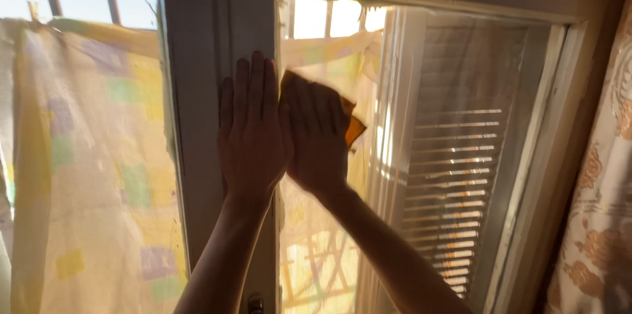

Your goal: Cleaning a window pane and frame using a yellow cloth and water from a plastic bottle.

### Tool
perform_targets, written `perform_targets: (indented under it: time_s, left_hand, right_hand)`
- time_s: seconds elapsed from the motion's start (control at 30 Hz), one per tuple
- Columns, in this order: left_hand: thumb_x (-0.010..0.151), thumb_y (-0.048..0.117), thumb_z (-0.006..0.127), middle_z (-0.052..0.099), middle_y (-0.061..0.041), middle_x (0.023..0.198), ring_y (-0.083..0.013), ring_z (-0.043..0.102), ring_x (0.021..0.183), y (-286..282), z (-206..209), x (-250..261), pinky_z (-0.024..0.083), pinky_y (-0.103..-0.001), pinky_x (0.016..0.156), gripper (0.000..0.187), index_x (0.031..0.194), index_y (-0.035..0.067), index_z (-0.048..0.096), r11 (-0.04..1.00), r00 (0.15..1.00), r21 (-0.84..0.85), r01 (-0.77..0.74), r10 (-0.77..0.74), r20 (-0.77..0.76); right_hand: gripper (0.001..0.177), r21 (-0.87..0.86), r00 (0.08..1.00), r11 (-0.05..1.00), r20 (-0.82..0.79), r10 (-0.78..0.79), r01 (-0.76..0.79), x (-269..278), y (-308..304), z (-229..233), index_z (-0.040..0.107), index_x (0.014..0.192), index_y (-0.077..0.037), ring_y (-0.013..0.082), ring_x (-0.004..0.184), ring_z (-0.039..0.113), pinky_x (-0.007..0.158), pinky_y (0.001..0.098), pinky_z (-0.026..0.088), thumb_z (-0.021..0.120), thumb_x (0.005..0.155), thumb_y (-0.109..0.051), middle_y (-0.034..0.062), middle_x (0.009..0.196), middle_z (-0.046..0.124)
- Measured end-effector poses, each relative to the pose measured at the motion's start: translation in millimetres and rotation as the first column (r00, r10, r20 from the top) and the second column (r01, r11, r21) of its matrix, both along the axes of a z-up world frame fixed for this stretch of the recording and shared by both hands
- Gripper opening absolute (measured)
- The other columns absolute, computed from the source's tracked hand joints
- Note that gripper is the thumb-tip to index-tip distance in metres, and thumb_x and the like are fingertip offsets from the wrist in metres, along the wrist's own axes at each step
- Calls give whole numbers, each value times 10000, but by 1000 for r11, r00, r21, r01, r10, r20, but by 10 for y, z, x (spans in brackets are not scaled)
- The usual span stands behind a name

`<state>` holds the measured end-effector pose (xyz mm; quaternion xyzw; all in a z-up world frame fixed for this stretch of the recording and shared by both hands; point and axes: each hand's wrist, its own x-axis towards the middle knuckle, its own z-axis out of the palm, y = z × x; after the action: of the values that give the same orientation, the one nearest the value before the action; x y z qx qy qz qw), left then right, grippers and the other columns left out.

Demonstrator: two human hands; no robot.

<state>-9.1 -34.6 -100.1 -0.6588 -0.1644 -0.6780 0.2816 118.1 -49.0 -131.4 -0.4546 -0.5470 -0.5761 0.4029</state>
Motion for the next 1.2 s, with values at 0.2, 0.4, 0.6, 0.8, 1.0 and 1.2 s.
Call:
perform_targets:
  time_s: [0.2, 0.4, 0.6, 0.8, 1.0, 1.2]
  left_hand:
    - [1093, 199, 500, 482, -203, 1586, -342, 428, 1502, -100, -481, -60, 343, -518, 1261, 484, 1512, -43, 489, 995, 997, -80, -60, 57, -46]
    - [1041, 211, 551, 495, -202, 1583, -350, 435, 1496, -150, -583, -93, 346, -511, 1258, 539, 1512, -43, 494, 992, 997, -111, -55, 49, -51]
    - [1092, 400, 417, 498, -214, 1544, -380, 437, 1468, -124, -636, -11, 350, -529, 1228, 595, 1482, -40, 513, 996, 999, -85, -31, 32, 13]
    - [1113, 374, 464, 496, -206, 1571, -365, 449, 1483, -223, -748, -87, 357, -525, 1236, 590, 1517, -54, 503, 981, 988, -124, -151, 145, -61]
    - [985, 198, 637, 481, -217, 1560, -385, 440, 1463, -183, -768, -149, 357, -531, 1223, 601, 1505, -58, 475, 990, 995, -128, -56, 44, -93]
    - [1019, 176, 608, 475, -200, 1579, -359, 434, 1482, -253, -752, -146, 344, -519, 1231, 572, 1522, -55, 465, 983, 990, -143, -111, 97, -102]
  right_hand:
    - [499, -137, 998, 990, 59, 34, -25, 73, -114, -582, 480, 1527, -1, 368, 1530, 388, 1310, 573, 224, 448, 1067, -193, 204, 1562, 491]
    - [539, -51, 995, 996, 75, -66, 70, 162, 35, 254, 401, 1572, 56, 381, 1564, 340, 1325, 561, 213, 450, 1109, -215, 245, 1625, 409]
    - [542, -16, 984, 994, -139, 109, -112, -107, -84, -271, 411, 1559, 37, 417, 1534, 370, 1299, 545, 245, 417, 1055, -161, 212, 1618, 421]
    - [376, -159, 996, 985, -63, 61, -70, 48, -194, -837, 475, 1424, -25, 380, 1463, 447, 1301, 561, 315, 500, 1100, -215, 196, 1519, 490]
    - [625, -35, 975, 988, -161, -153, 149, 885, -201, -232, 364, 1600, 2, 412, 1554, 320, 1311, 592, 202, 508, 1053, -264, 212, 1648, 354]
    - [646, 21, 948, 993, -300, -109, 120, 929, -388, -672, 325, 1599, 77, 497, 1557, 256, 1285, 622, 151, 362, 1060, -276, 279, 1666, 324]
